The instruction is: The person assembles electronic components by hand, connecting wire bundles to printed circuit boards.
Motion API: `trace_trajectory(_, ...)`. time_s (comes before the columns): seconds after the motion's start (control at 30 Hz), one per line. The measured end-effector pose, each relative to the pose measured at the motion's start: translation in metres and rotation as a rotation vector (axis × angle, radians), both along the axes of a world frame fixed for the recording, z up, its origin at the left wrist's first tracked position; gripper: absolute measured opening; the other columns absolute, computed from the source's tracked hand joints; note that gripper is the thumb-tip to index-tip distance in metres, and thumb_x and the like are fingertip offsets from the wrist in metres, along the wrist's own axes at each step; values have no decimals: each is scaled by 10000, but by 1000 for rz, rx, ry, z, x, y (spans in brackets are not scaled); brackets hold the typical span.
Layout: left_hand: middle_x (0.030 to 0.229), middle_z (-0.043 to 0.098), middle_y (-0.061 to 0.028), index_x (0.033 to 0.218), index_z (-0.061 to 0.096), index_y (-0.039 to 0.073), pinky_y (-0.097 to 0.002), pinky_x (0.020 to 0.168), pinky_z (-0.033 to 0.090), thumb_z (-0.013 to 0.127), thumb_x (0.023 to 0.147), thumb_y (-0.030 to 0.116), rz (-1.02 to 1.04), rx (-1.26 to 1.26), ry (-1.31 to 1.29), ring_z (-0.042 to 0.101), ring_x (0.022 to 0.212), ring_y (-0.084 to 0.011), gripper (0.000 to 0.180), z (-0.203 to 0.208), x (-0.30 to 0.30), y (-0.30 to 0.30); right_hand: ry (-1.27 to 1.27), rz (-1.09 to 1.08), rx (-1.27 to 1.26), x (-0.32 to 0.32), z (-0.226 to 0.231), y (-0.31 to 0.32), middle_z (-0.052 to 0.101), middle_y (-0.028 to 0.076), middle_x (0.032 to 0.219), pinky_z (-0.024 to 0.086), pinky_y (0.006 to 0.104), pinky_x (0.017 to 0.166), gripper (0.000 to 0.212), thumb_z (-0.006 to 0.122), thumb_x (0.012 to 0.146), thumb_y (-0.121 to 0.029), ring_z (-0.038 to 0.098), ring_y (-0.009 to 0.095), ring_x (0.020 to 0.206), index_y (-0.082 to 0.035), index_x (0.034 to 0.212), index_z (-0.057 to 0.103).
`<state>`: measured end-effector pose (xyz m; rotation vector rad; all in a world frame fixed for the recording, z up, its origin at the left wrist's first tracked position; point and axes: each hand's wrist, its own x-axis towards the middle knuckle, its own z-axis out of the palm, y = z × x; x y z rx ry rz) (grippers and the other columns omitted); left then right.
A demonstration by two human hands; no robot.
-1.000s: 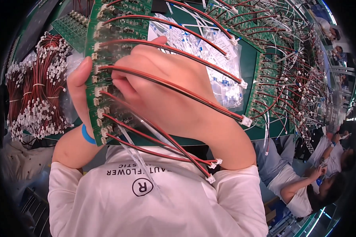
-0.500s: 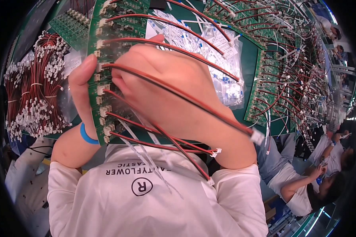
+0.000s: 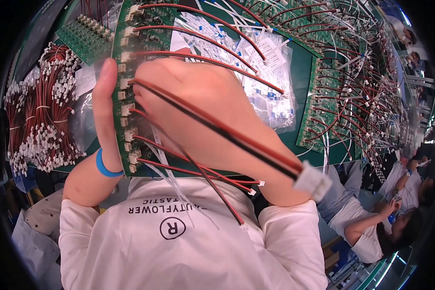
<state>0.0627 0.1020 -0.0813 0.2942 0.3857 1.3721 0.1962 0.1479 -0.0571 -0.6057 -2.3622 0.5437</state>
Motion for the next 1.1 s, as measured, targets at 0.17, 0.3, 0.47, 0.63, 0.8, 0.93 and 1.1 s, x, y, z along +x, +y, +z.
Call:
trace_trajectory(0.17, 865, 596, -107, 1082, 494, 10, -253, 725, 437, 355, 867, 464, 56, -96, 32, 558, 823, -148, 522, 5, 1, 0, 60, 44, 96, -6, -9, 3, 499, 93, 712, 456, 346, 535, 101, 573, 698, -84, 546, 274, 624, -23, 746, 508)
trace_trajectory(0.3, 839, 597, -111, 1101, 491, 5, -247, 704, 443, 358, 860, 507, 91, -152, 54, 561, 811, -149, 572, 13, 2, -1, 95, 42, 40, -7, -7, 4, 550, 87, 793, 469, 323, 551, 133, 599, 720, -103, 571, 258, 664, -19, 809, 547)
trace_trajectory(0.47, 1002, 580, -140, 1140, 463, 0, -329, 740, 488, 284, 897, 450, 194, -157, 271, 568, 872, -200, 541, 10, -7, 0, 131, 4, -241, -5, 3, 17, 589, 83, 873, 475, 313, 648, 305, 696, 686, -252, 587, 241, 749, -14, 834, 575)
trace_trajectory(0.63, 1049, 555, -160, 1155, 450, 1, -365, 691, 518, 278, 884, 476, 254, -74, 92, 583, 835, -244, 573, 7, -14, 6, 75, -33, 122, -7, -2, 29, 597, 84, 840, 409, 251, 534, 482, 791, 581, -244, 549, 152, 664, -27, 956, 578)
trace_trajectory(0.8, 1218, 433, -217, 1256, 363, 49, -425, 676, 532, 299, 834, 553, 223, 159, -8, 559, 865, -311, 661, 4, -31, 3, 115, -90, -600, 16, -4, 32, 476, 72, 788, 447, 295, 609, 491, 731, 619, -170, 546, 177, 704, -25, 980, 432)
trace_trajectory(0.93, 1310, 318, -241, 1322, 276, 71, -435, 662, 524, 322, 823, 560, 83, 270, -225, 540, 861, -361, 700, 12, -24, 13, 573, 156, -1195, 26, 15, 40, 410, 12, 749, 275, 185, 457, 292, 615, 728, -70, 365, 48, 528, -50, 915, 393)
trace_trajectory(1.1, 1203, 412, -322, 1338, 210, -32, -416, 655, 492, 369, 764, 618, -320, 165, -217, 555, 807, -357, 881, 14, -17, 15, 1189, 228, -1500, 29, 15, 49, 501, 41, 708, 217, 234, 403, 305, 480, 833, -366, 298, 100, 459, -65, 808, 523)
